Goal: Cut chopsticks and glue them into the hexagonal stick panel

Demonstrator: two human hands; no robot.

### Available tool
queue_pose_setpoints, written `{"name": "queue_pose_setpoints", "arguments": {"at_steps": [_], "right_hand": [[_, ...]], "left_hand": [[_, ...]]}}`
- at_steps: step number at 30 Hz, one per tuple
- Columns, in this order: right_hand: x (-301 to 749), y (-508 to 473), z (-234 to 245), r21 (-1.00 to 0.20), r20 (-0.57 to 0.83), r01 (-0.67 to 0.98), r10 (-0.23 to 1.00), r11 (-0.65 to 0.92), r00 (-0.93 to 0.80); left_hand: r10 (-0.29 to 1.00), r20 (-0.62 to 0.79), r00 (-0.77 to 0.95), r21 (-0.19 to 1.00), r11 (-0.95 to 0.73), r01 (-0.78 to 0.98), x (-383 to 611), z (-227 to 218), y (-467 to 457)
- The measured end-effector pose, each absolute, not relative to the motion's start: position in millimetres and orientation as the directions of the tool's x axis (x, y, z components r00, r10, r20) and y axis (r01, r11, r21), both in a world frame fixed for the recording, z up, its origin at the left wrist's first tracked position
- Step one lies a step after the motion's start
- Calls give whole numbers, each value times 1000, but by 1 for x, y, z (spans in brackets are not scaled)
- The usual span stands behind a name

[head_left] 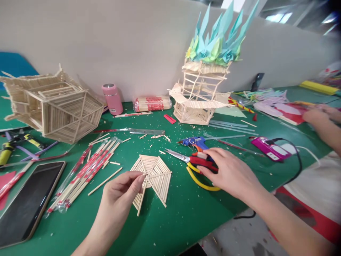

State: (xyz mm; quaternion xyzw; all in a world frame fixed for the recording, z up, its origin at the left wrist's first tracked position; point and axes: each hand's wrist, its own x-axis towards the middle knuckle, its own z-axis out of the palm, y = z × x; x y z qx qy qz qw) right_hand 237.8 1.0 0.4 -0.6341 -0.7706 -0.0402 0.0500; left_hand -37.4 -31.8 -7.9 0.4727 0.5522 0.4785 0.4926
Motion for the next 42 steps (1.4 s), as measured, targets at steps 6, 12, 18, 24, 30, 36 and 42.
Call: {"name": "queue_pose_setpoints", "arguments": {"at_steps": [6, 12, 18, 24, 30, 36, 42], "right_hand": [[186, -23, -3, -436, 466, 699, 807, 567, -364], [140, -24, -18, -559, 491, 421, 695, 714, -525], [134, -19, -33, -524, 500, 406, 656, 749, -565], [138, -19, -39, -560, 458, 434, 700, 706, -548], [136, -20, -44, -527, 334, 518, 725, 674, -602], [135, -19, -48, -502, 229, 590, 755, 633, -615], [133, -22, -46, -495, 172, 646, 794, 582, -583]], "left_hand": [[980, -107, 168, 951, 51, 306, -39, -7, -33], [951, -121, 286, 923, 2, 385, -39, -12, -38], [908, -243, 340, 863, 42, 504, -43, -8, -35], [949, 61, 308, 811, -227, 539, -45, -20, -34], [832, 364, 419, 542, -555, 631, -50, -38, -37], [832, 375, 408, 481, -551, 682, -54, -50, -37], [826, 360, 434, 501, -564, 656, -57, -59, -37]]}}
